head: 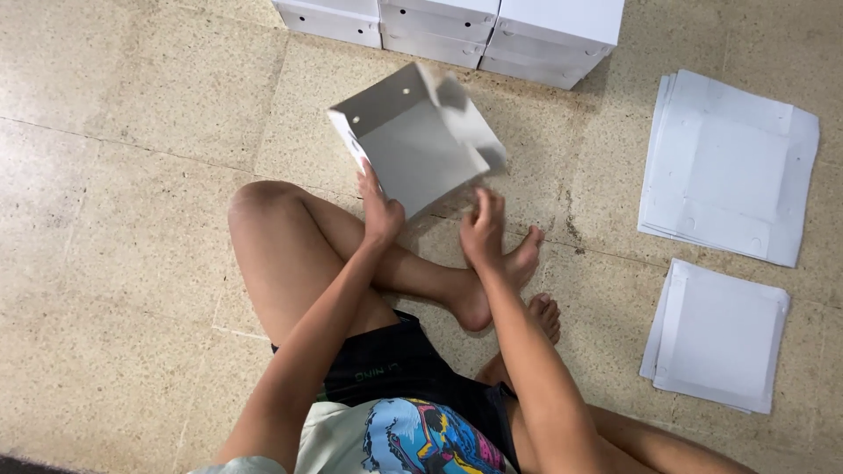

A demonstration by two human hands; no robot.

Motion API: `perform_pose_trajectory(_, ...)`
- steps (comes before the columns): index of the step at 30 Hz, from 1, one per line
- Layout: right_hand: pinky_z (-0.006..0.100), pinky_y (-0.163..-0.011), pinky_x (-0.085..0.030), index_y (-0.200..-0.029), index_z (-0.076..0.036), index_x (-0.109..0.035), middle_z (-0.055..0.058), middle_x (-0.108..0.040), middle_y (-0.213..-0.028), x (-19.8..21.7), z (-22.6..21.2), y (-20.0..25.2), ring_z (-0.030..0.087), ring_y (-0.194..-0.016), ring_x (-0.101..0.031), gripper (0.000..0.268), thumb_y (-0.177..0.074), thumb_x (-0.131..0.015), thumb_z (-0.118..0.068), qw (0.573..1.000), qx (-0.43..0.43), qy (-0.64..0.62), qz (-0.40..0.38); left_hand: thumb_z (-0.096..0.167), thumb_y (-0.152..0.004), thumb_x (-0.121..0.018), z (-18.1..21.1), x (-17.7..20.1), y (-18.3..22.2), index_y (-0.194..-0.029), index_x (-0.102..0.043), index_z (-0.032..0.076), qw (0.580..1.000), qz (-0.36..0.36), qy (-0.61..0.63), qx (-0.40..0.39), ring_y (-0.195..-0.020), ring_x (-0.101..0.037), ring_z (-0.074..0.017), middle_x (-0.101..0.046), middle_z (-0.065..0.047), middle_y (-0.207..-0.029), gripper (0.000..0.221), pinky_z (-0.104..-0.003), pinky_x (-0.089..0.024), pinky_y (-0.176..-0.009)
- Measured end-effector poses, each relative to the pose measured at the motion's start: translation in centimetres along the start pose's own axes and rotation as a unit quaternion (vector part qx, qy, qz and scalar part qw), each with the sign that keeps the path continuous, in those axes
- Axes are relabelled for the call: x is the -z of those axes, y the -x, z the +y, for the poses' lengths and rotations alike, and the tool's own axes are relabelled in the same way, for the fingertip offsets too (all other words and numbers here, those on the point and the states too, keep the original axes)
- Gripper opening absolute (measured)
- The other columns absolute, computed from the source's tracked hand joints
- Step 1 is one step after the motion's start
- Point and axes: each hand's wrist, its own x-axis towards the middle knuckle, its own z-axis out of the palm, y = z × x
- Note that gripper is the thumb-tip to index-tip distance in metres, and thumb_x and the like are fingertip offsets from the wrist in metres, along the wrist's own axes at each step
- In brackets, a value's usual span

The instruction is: A person sits on the floor and manually assembles a cardboard box by folding its flaps and tucking them into place.

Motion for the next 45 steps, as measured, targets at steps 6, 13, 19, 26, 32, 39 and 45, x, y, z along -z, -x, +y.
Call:
perform_pose_trajectory(6, 0.06, -0.102, -0.041, -0.159, -0.013, -0.006, 0.021, -0.041, -0.144, -0.3, 2.7, -1.4, 0.042, -0.128, -0.05, 0.084, -0.089, -0.047, 0.01, 0.976, -0.138, -0.11, 0.13, -0.014, -0.09, -0.04, 5.6, 3.6, 0.7, -0.16, -0.016, 0.003, 0.991, -0.068, 0.092, 0.067, -0.142, -0.031, -0.0537, -0.03, -0.037, -0.156, 0.077, -0.06, -0.033, -0.117)
perform_pose_trajectory(13, 0.061, -0.105, -0.044, -0.156, -0.007, -0.027, 0.02, -0.061, -0.129, 0.6, -0.2, -0.2, 0.04, -0.125, -0.058, 0.05, -0.108, -0.036, -0.021, 0.973, -0.012, -0.199, 0.115, 0.025, -0.089, -0.069, 2.3, 2.2, 0.3, -0.162, -0.009, 0.021, 0.989, -0.102, -0.007, 0.109, -0.136, -0.041, -0.056, -0.041, -0.034, -0.151, 0.094, -0.067, -0.038, -0.11)
perform_pose_trajectory(19, 0.055, -0.103, -0.048, -0.128, -0.008, -0.061, 0.012, -0.059, -0.119, -0.1, 0.5, -0.4, 0.037, -0.118, -0.06, 0.027, -0.108, -0.051, -0.022, 0.99, 0.032, -0.105, 0.086, 0.067, -0.092, -0.056, 2.1, 2.4, -1.5, -0.152, -0.04, 0.012, 0.987, -0.1, -0.004, 0.126, -0.134, -0.048, -0.0492, -0.046, -0.027, -0.147, 0.083, -0.06, -0.046, -0.107)
perform_pose_trajectory(26, 0.053, -0.099, -0.049, -0.124, -0.01, -0.063, 0.012, -0.06, -0.114, -0.2, 0.6, -0.7, 0.036, -0.113, -0.061, 0.026, -0.106, -0.055, -0.027, 0.99, -0.002, -0.095, 0.104, 0.071, -0.098, -0.056, -2.6, 5.2, -11.6, -0.152, -0.034, 0.007, 0.988, 0.03, 0.071, 0.133, -0.13, -0.052, -0.0486, -0.046, -0.027, -0.146, 0.087, -0.053, -0.054, -0.091)
perform_pose_trajectory(32, 0.052, -0.099, -0.047, -0.129, -0.006, -0.055, 0.018, -0.059, -0.114, -0.1, -0.4, -0.8, 0.039, -0.111, -0.06, 0.029, -0.104, -0.056, -0.02, 0.987, -0.003, -0.112, 0.111, 0.074, -0.097, -0.052, -0.3, 5.2, -12.6, -0.159, -0.025, 0.006, 0.979, 0.007, 0.133, 0.153, -0.134, -0.048, -0.0454, -0.041, -0.026, -0.155, 0.096, -0.046, -0.048, -0.095)
perform_pose_trajectory(39, 0.05, -0.094, -0.05, -0.122, -0.012, -0.066, 0.011, -0.067, -0.109, -0.7, 1.5, -1.3, 0.032, -0.107, -0.064, 0.032, -0.097, -0.072, -0.032, 0.983, -0.049, -0.1, 0.149, 0.067, -0.097, -0.056, 3.5, 5.4, -11.5, -0.156, -0.034, 0.005, 0.988, -0.031, 0.099, 0.114, -0.147, -0.032, -0.0451, -0.049, -0.027, -0.149, 0.089, -0.055, -0.024, -0.123)
perform_pose_trajectory(45, 0.049, -0.093, -0.05, -0.125, -0.009, -0.064, 0.012, -0.063, -0.114, -0.1, 0.6, -1.5, 0.027, -0.103, -0.063, 0.038, -0.103, -0.066, -0.04, 0.973, -0.128, -0.122, 0.149, 0.059, -0.094, -0.066, 5.6, 8.5, -6.7, -0.13, -0.068, 0.02, 0.986, -0.129, -0.105, -0.028, -0.122, -0.058, -0.0347, -0.066, -0.014, -0.121, 0.054, -0.045, -0.047, -0.105)
